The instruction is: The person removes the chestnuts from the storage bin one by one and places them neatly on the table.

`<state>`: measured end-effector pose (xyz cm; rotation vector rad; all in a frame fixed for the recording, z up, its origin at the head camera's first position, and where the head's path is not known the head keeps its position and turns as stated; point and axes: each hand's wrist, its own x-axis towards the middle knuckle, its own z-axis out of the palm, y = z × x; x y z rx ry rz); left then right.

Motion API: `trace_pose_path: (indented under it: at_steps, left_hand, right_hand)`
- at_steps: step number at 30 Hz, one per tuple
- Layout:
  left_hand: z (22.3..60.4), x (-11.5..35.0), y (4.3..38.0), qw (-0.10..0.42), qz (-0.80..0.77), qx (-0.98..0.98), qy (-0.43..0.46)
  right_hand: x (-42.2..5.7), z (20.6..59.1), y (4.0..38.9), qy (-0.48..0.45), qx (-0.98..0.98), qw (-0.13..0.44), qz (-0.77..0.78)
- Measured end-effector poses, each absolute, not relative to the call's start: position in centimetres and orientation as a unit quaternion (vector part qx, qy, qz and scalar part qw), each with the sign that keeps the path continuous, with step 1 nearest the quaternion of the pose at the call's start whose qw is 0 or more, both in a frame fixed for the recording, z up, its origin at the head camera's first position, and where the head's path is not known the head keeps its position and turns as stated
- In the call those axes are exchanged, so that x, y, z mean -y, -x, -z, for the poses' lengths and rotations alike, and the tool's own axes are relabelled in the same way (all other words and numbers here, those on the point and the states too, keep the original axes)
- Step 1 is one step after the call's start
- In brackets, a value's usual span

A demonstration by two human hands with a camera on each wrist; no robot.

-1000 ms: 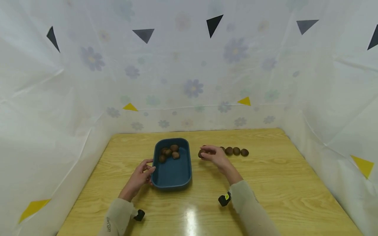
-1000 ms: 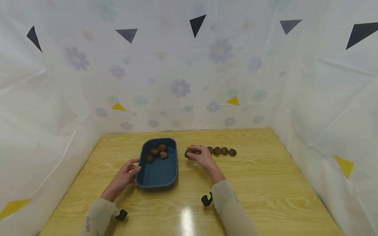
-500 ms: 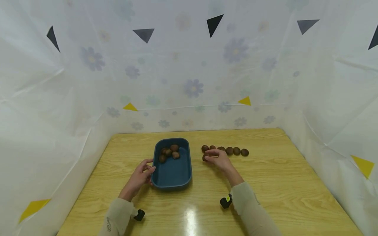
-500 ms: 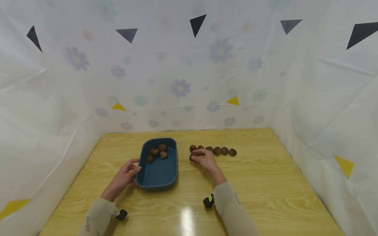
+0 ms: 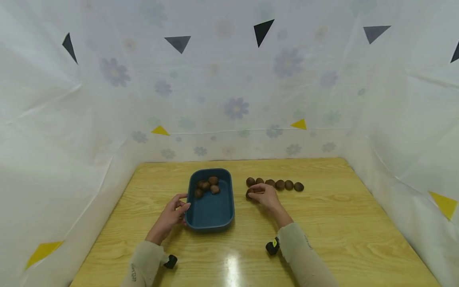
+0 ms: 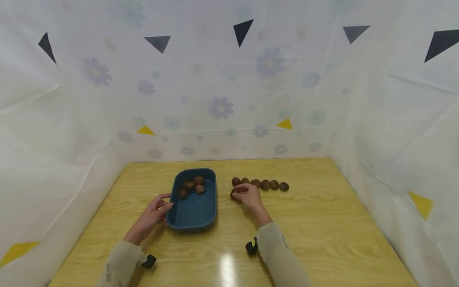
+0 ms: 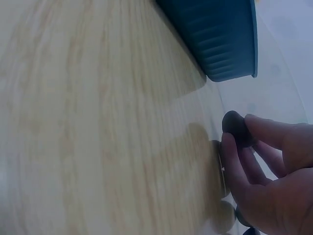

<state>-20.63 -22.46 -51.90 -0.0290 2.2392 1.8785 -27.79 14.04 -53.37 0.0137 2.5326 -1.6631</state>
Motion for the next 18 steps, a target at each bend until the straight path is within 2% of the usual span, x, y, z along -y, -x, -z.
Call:
trace_pose_path:
  at_steps: [18]
  left_hand:
    - [52.26, 22.44, 20.89, 0.110, -0.640, -0.761, 0.001]
  right_hand:
    - [-13.90, 53.67, 27.91, 0.023, -0.860, 0.025, 0.509]
